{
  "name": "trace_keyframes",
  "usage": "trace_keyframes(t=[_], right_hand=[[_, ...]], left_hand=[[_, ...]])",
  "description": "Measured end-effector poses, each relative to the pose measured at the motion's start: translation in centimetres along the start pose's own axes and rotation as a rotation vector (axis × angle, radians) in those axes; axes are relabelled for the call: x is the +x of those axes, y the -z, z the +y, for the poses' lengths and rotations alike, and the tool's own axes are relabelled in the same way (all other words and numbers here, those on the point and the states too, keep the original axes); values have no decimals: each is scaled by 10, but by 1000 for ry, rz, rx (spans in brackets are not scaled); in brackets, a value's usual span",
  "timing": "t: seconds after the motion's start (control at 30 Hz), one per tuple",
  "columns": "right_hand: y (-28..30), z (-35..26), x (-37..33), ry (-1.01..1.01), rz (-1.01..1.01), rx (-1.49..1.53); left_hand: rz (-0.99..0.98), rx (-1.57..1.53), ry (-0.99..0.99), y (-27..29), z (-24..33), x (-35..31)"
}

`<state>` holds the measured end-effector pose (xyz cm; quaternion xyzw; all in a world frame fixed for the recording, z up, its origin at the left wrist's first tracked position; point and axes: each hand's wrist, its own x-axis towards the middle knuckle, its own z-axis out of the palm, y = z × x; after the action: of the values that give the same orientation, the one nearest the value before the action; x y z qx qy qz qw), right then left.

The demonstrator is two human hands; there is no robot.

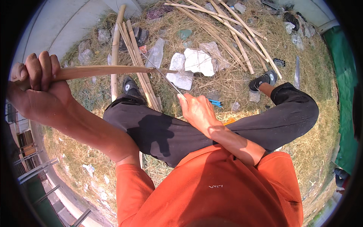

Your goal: The person sits on the ground and uses a small knife to shave and smooth thin bamboo strips. They hold the strips in one hand and carefully scrape the surface with the knife in the other, occasionally rotating the strips to work on different sides.

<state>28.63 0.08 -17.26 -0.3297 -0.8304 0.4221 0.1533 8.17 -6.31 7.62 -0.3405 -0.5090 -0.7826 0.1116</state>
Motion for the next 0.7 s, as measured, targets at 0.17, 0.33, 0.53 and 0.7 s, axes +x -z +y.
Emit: trace_keyframes(t=[0.17, 0.33, 0.53, 0.7], right_hand=[[36, -10, 9, -131, -13, 87], [20, -25, -1, -99, -44, 164], [46, -43, 8, -102, -10, 264], [16, -14, -1, -54, -57, 127]], left_hand=[[55, 45, -20, -2, 0, -1], [28, 24, 8, -4, 2, -2], [43, 38, -32, 0, 2, -5], [-124, -47, 11, 11, 0, 1]])
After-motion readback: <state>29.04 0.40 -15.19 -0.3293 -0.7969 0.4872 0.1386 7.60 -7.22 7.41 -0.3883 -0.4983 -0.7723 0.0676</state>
